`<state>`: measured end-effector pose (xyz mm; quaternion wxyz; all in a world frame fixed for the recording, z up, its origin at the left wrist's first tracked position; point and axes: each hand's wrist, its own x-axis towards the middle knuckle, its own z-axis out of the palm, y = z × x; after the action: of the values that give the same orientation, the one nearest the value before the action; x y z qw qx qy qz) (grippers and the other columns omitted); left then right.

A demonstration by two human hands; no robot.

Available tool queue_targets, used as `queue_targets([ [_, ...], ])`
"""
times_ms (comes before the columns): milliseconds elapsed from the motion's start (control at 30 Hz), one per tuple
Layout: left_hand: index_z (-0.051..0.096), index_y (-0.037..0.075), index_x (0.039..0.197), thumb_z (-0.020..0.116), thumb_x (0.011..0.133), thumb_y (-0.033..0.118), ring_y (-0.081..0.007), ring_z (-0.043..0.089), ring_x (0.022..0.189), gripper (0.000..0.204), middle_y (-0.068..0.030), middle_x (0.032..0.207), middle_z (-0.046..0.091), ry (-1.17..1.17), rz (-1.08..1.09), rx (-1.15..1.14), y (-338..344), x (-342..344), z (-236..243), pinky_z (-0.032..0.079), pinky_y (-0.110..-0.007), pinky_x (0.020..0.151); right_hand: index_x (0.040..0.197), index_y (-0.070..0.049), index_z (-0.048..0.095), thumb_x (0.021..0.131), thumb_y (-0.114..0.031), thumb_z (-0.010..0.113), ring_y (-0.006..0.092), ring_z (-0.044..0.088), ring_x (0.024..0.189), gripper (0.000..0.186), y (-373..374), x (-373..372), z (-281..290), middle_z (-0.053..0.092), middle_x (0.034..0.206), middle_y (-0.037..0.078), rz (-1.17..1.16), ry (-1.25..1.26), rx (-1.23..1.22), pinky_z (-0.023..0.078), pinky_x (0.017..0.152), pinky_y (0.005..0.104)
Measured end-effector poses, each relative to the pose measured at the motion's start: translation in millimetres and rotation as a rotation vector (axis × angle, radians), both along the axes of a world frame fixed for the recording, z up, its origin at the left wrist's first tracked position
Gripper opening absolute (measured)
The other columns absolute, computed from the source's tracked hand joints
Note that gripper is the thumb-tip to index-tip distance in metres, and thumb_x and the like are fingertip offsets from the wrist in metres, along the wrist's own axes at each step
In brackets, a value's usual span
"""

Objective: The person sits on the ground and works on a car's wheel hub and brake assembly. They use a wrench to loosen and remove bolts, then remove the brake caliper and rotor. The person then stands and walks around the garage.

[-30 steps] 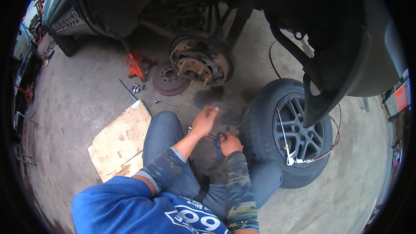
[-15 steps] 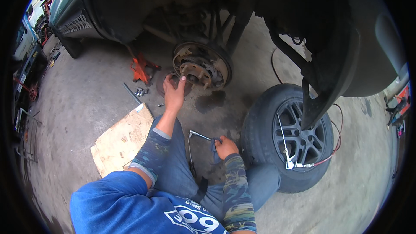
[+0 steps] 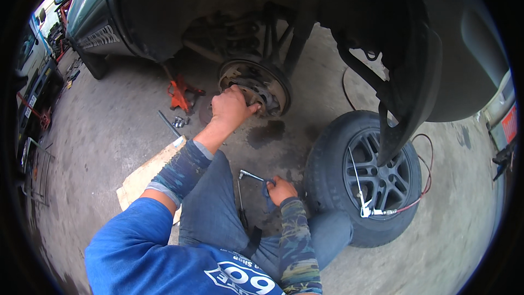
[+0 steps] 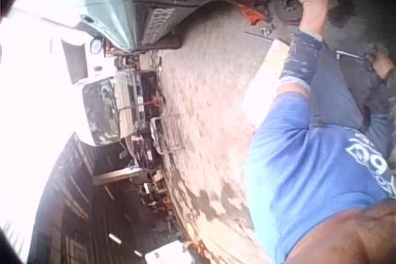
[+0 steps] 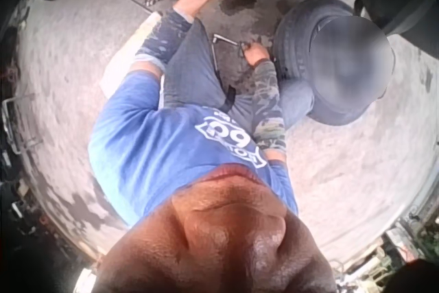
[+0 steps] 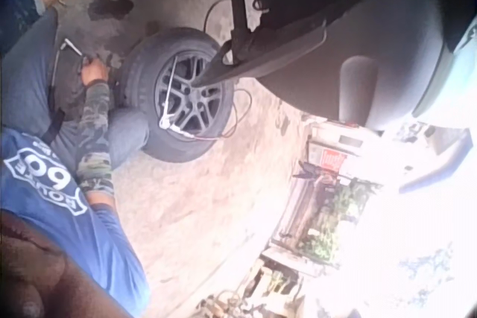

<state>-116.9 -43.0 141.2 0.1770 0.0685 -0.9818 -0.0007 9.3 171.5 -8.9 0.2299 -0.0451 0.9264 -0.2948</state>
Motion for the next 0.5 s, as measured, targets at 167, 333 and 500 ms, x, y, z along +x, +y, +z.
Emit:
queue_targets([
  [167,0.060,-0.007,0.104,0.066,0.084,0.059,-0.0225,0.072,0.081,0.069,-0.0126,0.087,0.070,0.013,-0.067,-0.060,-2.5,-4.7,-4.3,0.058,-0.033,0.067,0.131,-0.005,0.058,0.095,-0.040,0.053,0.0387,0.058,0.119,0.050,-3.2,0.6,-0.3,0.063,0.127,0.020,0.029,-0.010,0.043,0.045,0.100,0.0452],
  [333,0.061,-0.007,0.100,0.064,0.085,0.057,-0.0247,0.072,0.079,0.066,-0.0156,0.085,0.071,0.080,-0.098,-0.065,-6.1,-6.9,-10.3,0.058,-0.034,0.065,0.130,-0.005,0.058,0.095,-0.040,0.053,0.0387,0.059,0.117,0.050,1.3,3.2,-0.9,0.065,0.125,0.020,0.017,-0.033,0.080,0.046,0.100,0.0455],
  [500,0.060,-0.007,0.098,0.061,0.086,0.057,-0.0291,0.072,0.077,0.065,-0.0183,0.085,0.070,0.069,-0.141,-0.096,-12.7,-10.5,-15.0,0.058,-0.037,0.068,0.128,-0.005,0.059,0.095,-0.040,0.053,0.0388,0.060,0.117,0.049,10.2,7.0,2.8,0.066,0.122,0.020,0.008,-0.009,0.092,0.046,0.099,0.0457],
])
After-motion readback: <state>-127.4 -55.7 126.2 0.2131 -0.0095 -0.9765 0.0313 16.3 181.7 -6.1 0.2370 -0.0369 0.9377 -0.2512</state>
